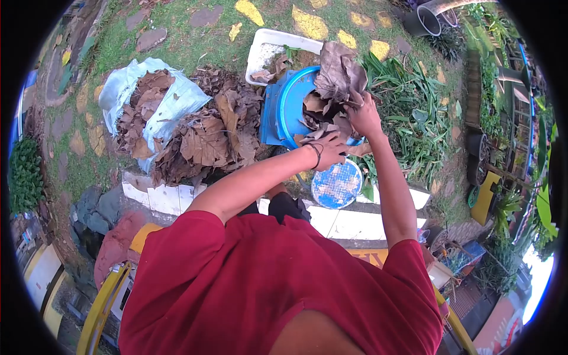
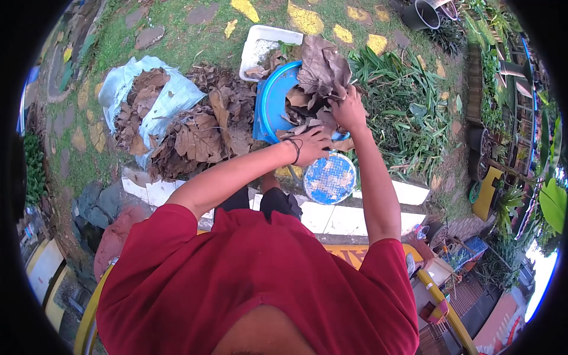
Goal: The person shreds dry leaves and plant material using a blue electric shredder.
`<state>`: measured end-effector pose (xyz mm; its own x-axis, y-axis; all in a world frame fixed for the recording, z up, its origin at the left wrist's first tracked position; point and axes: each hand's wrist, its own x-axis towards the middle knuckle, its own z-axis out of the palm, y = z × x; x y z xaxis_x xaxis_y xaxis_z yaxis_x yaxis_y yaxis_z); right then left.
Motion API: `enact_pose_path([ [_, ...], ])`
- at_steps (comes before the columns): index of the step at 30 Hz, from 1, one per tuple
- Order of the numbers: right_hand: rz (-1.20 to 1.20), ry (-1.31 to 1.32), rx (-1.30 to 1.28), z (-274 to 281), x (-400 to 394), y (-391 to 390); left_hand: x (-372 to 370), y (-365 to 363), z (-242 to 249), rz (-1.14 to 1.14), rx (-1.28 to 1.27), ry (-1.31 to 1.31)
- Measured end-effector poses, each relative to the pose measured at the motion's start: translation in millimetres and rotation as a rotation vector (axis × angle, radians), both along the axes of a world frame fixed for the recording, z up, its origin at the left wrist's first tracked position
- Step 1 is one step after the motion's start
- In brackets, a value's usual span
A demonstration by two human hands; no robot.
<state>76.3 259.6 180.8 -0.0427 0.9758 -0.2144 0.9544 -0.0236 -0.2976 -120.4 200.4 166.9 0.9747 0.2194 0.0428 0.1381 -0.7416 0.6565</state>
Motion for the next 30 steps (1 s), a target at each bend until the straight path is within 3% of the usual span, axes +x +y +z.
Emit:
enact_pose_path([
  [1,-0.002,-0.081,0.017,1,-6,-4,-1,17,-3,-0.062,-0.014,0.038],
  [5,0.032,0.018,-0.023,15,-9,-45,-16,67,-10,0.152,0.003,0.137],
  [7,0.041,0.074,-0.051,37,-9,-55,-18,83,-10,0.102,-0.02,0.23],
  [11,0.164,0.046,-0.246,60,-4,-60,13,91,-18,-0.003,0.03,0.489],
  [13,0.366,-0.111,-0.432,47,-6,-55,28,92,-35,-0.028,-0.075,0.783],
  [15,0.335,0.016,-0.468,35,-22,-29,27,92,-42,-0.035,0.054,0.68],
  [17,0.349,-0.157,-0.522,7,-41,-4,-1,101,31,0.195,-0.055,0.666],
  [18,0.345,-0.139,-0.522,-3,-53,4,-17,106,50,0.193,-0.07,0.69],
  [21,0.368,-0.144,-0.601,-37,-69,26,-61,112,63,0.392,-0.393,0.221],
  [23,0.394,-0.246,-0.652,-93,-69,30,-79,117,80,0.435,-0.316,0.191],
  [24,0.338,-0.262,-0.655,-89,-77,32,-80,121,85,0.48,-0.244,0.145],
  [27,0.479,0.047,-0.787,-193,-62,41,-74,130,76,0.502,-0.114,0.131],
  [30,0.447,0.291,-0.755,-105,-48,48,-58,128,54,0.478,-0.032,0.187],
])
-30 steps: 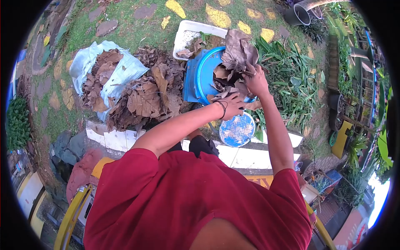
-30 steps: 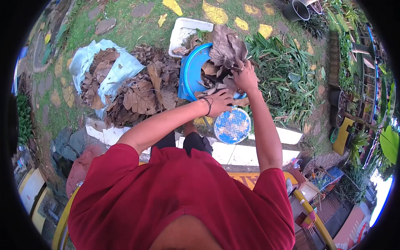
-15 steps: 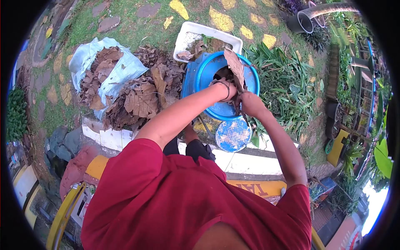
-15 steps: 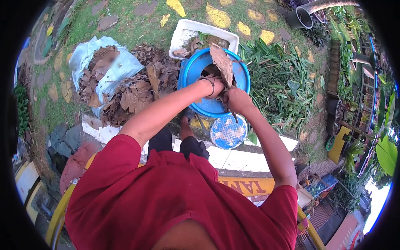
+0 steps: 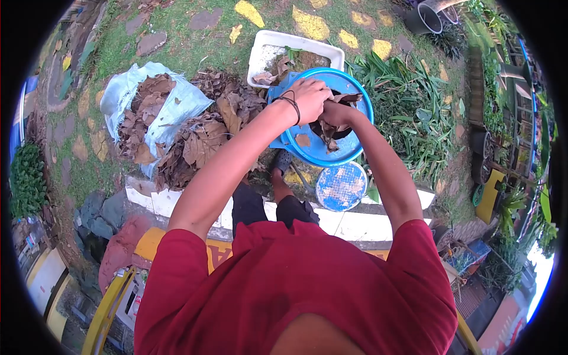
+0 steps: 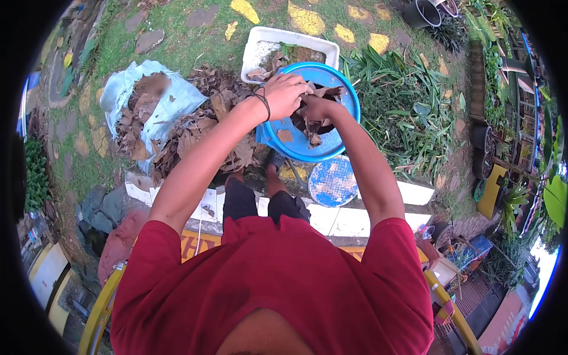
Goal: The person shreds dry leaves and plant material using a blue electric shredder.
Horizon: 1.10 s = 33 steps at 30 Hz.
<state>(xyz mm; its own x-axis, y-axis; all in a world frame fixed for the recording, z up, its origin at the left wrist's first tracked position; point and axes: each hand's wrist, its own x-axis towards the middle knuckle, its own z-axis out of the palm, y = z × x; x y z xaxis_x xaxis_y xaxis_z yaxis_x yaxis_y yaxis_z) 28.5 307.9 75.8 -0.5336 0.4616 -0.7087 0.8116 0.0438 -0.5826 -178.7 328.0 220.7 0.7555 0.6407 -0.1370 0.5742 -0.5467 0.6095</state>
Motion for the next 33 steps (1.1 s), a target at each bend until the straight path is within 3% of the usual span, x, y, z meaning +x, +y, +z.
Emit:
enact_pose_path([
  [3,-0.2,0.071,-0.053,138,-2,-17,19,4,-8,-0.097,-0.021,0.057],
  [8,-0.369,0.161,0.075,223,27,-37,53,-5,-16,-0.225,-0.125,0.299],
  [9,-0.454,0.189,0.268,230,33,-38,59,-14,-23,-0.267,-0.129,0.348],
  [10,-0.538,0.22,0.462,233,35,-39,63,-22,-28,-0.351,-0.177,0.412],
  [11,-0.542,0.225,0.461,227,33,-39,66,-31,-35,-0.44,-0.226,0.479],
  [12,-0.552,0.118,0.598,217,32,-38,70,-41,-60,-0.441,-0.328,0.466],
  [13,-0.553,0.021,0.739,203,29,-35,64,-45,-52,-0.412,-0.418,0.431],
  [15,-0.298,0.089,0.586,142,25,-48,54,-44,-51,-0.401,-0.319,0.481],
  [16,-0.207,0.08,0.353,130,11,-53,50,-35,-33,-0.415,-0.347,0.484],
  [17,-0.106,-0.067,0.272,94,6,-62,37,-21,-14,-0.425,-0.379,0.496],
  [18,0.056,-0.231,0.231,74,-4,-64,19,-13,-15,-0.306,-0.511,0.244],
  [19,0.035,-0.223,0.23,63,-14,-59,4,-4,-17,-0.269,-0.523,0.067],
  [21,0.021,-0.228,0.111,48,-26,-43,-23,9,52,-0.172,-0.393,0.004],
  [23,0.035,-0.267,0.066,21,-32,-29,-41,5,60,-0.114,-0.27,-0.142],
  [24,0.064,-0.311,0.013,14,-28,-22,-44,-2,70,-0.089,-0.365,-0.124],
  [28,0.13,-0.42,0.046,46,-24,-6,-57,-40,69,-0.059,-0.51,-0.12],
  [30,-0.14,0.056,0.253,53,-7,-18,-72,-62,61,-0.001,-0.543,-0.109],
  [31,-0.271,0.097,0.124,98,-2,-15,-83,-72,56,0.068,-0.563,-0.1],
  [33,-0.542,0.198,0.213,151,12,-26,-112,-102,23,0.123,-0.588,-0.119],
])
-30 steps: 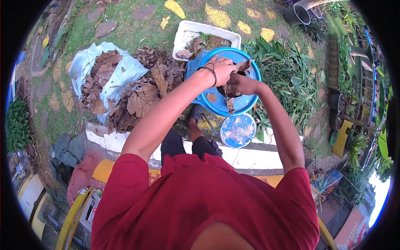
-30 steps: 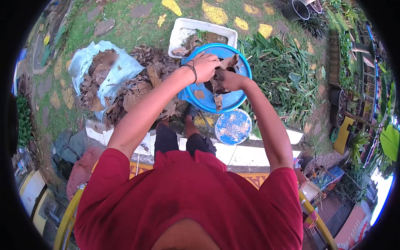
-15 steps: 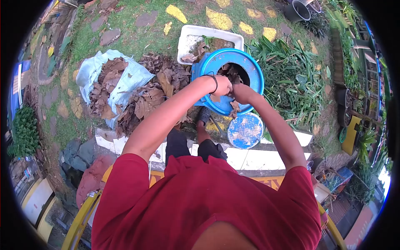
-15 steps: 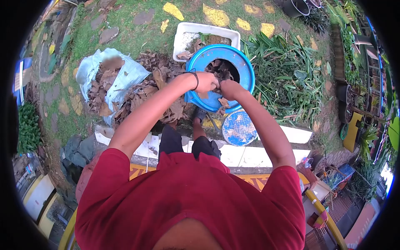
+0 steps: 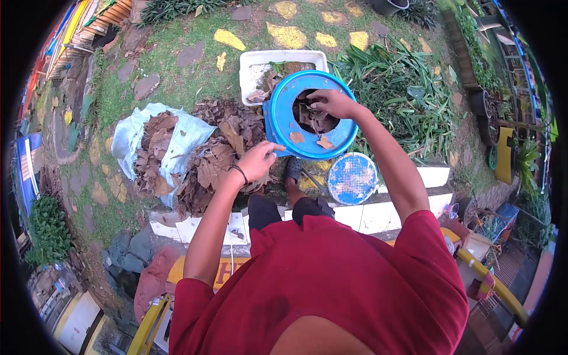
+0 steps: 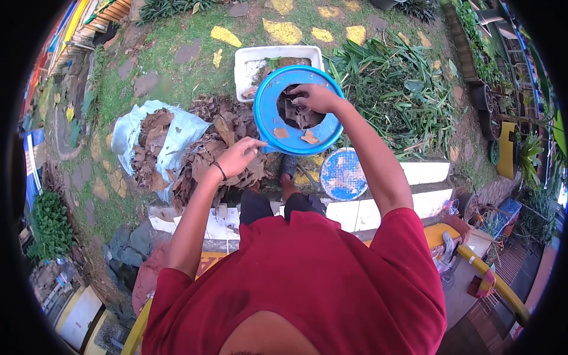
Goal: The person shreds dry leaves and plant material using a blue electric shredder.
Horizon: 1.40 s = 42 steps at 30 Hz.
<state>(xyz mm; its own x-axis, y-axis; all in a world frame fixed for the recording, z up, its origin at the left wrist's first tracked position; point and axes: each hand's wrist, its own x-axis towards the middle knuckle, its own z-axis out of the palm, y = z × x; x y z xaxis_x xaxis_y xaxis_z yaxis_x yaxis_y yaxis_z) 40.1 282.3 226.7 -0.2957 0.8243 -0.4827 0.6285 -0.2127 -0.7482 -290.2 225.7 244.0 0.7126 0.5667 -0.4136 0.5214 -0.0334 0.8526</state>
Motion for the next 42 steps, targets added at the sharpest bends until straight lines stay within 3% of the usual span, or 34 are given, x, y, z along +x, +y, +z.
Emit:
enact_pose_path([
  [4,-0.149,-0.019,0.259,42,26,-38,-57,-75,-42,0.009,-0.095,0.212],
  [7,-0.397,-0.022,0.398,32,37,-80,-99,-140,-59,-0.061,-0.036,0.445],
  [11,-0.651,-0.018,0.279,14,35,-167,-134,-212,-69,-0.173,-0.265,0.595],
  [12,-0.666,-0.041,0.252,3,31,-199,-140,-227,-75,-0.137,-0.423,0.556],
  [14,-0.573,-0.262,0.171,-25,24,-268,-161,-270,-105,0.067,-0.346,0.437],
  [16,-0.569,-0.254,-0.13,-48,12,-338,-157,-273,-105,0.097,-0.316,0.448],
  [18,-0.42,-0.18,-0.438,-59,1,-396,-153,-267,-100,0.125,-0.286,0.457],
  [21,-0.417,-0.017,-0.636,-94,-17,-469,-135,-236,-91,0.03,-0.39,0.411],
  [23,-0.642,0.293,-0.922,-89,-20,-483,-140,-230,-115,0.042,-0.402,0.386],
  [24,-0.669,0.304,-0.911,-85,-21,-484,-138,-225,-125,0.073,-0.426,0.353],
  [26,-0.88,0.49,-1.052,-75,-22,-477,-106,-197,-94,0.026,-0.425,0.38],
  [28,-0.907,0.522,-0.998,-58,-15,-461,-88,-177,-88,-0.13,-0.391,0.573],
  [30,-0.931,0.548,-0.953,-51,-8,-456,-87,-163,-101,-0.155,-0.358,0.545],
  [32,-0.566,0.184,-0.651,-50,-2,-455,-79,-150,-102,-0.165,-0.328,0.516],
  [33,-0.592,0.126,-0.597,-59,-5,-460,-76,-144,-103,-0.152,-0.34,0.491],
  [39,-0.661,0.028,-0.607,-79,-23,-499,-45,-88,-79,-0.269,-0.146,0.315],
  [42,-0.608,-0.106,-0.617,-88,-45,-532,-5,-53,-25,-0.268,-0.045,0.212],
])
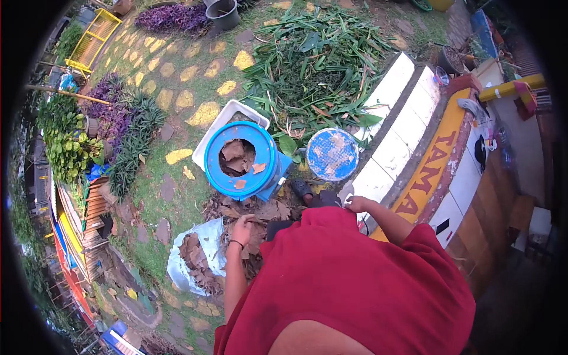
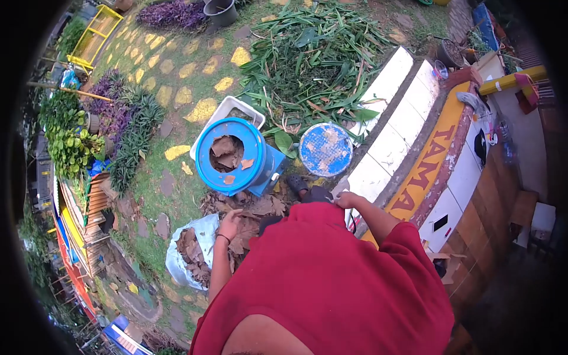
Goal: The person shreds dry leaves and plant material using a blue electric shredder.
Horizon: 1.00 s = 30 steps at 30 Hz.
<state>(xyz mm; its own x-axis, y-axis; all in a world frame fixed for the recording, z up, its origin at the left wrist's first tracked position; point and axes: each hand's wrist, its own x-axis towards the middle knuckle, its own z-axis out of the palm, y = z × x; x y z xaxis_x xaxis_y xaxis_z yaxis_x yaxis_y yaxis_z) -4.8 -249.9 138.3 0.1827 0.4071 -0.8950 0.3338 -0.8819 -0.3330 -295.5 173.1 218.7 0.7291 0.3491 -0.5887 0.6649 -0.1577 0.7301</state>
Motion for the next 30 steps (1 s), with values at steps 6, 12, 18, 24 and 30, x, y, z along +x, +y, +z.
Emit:
enact_pose_path([
  [6,-0.009,-0.042,-0.182,2,-64,-28,31,76,49,-0.076,0.239,-0.255],
  [12,-0.162,-0.176,-0.013,27,-125,23,46,93,67,-0.361,0.575,-0.379],
  [18,-0.101,-0.1,0.212,25,-180,33,48,86,31,-0.607,0.653,-0.33],
  [24,-0.46,-0.168,-0.05,50,-220,6,50,89,-14,-0.748,0.561,-0.015],
  [30,-0.504,-0.107,-0.029,22,-291,-30,56,86,-22,-0.812,0.548,0.055],
])
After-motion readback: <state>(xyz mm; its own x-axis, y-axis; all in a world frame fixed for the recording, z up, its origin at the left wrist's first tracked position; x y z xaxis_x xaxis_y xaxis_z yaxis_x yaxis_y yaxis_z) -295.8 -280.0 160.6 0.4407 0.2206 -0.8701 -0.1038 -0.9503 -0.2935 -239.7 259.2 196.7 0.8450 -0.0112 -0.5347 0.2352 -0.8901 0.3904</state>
